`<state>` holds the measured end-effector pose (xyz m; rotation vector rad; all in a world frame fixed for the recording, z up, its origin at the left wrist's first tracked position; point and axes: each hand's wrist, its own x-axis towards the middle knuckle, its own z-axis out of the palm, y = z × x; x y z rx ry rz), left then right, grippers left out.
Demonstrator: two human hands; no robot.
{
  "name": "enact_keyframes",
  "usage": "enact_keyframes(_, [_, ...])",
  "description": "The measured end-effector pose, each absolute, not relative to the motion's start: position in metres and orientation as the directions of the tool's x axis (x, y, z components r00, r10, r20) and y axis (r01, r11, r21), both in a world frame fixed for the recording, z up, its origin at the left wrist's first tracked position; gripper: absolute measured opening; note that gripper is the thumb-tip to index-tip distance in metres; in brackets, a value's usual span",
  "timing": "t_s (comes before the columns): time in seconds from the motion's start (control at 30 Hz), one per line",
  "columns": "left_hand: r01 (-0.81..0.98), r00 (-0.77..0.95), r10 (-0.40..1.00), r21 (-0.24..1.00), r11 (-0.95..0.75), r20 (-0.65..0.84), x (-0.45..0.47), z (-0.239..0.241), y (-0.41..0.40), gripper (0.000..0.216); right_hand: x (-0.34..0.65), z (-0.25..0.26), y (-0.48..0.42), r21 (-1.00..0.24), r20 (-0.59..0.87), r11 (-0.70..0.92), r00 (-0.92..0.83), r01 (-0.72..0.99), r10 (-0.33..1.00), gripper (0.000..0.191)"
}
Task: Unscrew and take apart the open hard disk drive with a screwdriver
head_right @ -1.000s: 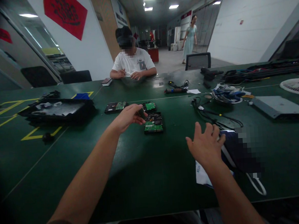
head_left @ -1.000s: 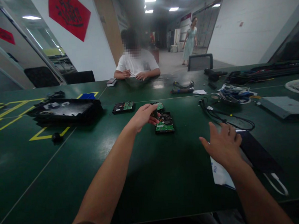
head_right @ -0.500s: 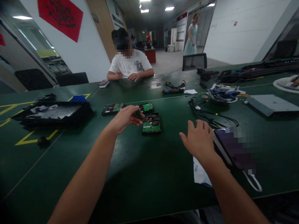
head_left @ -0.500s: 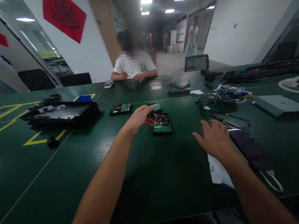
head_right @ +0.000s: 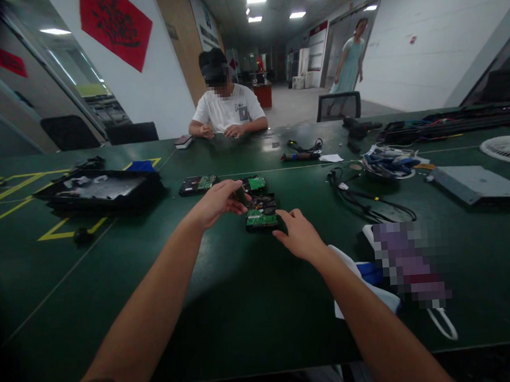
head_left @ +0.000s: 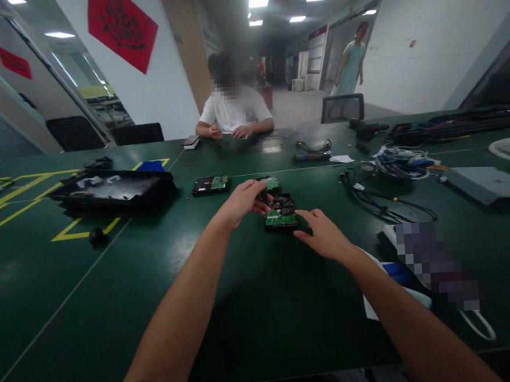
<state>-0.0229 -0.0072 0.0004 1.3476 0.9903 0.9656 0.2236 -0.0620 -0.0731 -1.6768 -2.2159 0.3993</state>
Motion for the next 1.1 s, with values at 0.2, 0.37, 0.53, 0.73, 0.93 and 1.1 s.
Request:
enact_keyframes(0.2, [0.008,0.3,0.954,1.0,0.005,-0.007,-0.023,-0.002,-0.006,0.033,0.221,-0.096,-0.056,-0.378,0.315,0.453,-0.348,0.807,0.883,0.041])
enact_keyframes(0.37, [-0.013,0.3,0.954,1.0,0.013,-0.008,-0.022,-0.002,-0.006,0.034,0.216,-0.101,-0.05,-0.319,0.354,0.469,-0.356,0.824,0.865,0.037])
enact_keyframes(0.53, [-0.018,0.293,0.956,1.0,0.006,-0.001,-0.025,-0.003,-0.004,0.033,0.216,-0.104,-0.048,-0.305,0.362,0.473,-0.358,0.827,0.86,0.035])
enact_keyframes(0.73, [0.007,0.292,0.956,1.0,-0.019,0.016,-0.026,-0.003,-0.004,0.034,0.219,-0.11,-0.046,-0.291,0.376,0.491,-0.374,0.821,0.848,0.034])
enact_keyframes(0.93, [0.176,0.266,0.956,0.969,-0.174,0.124,-0.028,-0.001,-0.003,0.033,0.219,-0.115,-0.046,-0.296,0.373,0.475,-0.358,0.829,0.856,0.035])
enact_keyframes(1.1, [0.246,0.201,0.955,0.933,-0.264,0.217,-0.028,0.002,-0.002,0.027,0.217,-0.114,-0.047,-0.326,0.341,0.438,-0.328,0.838,0.881,0.035])
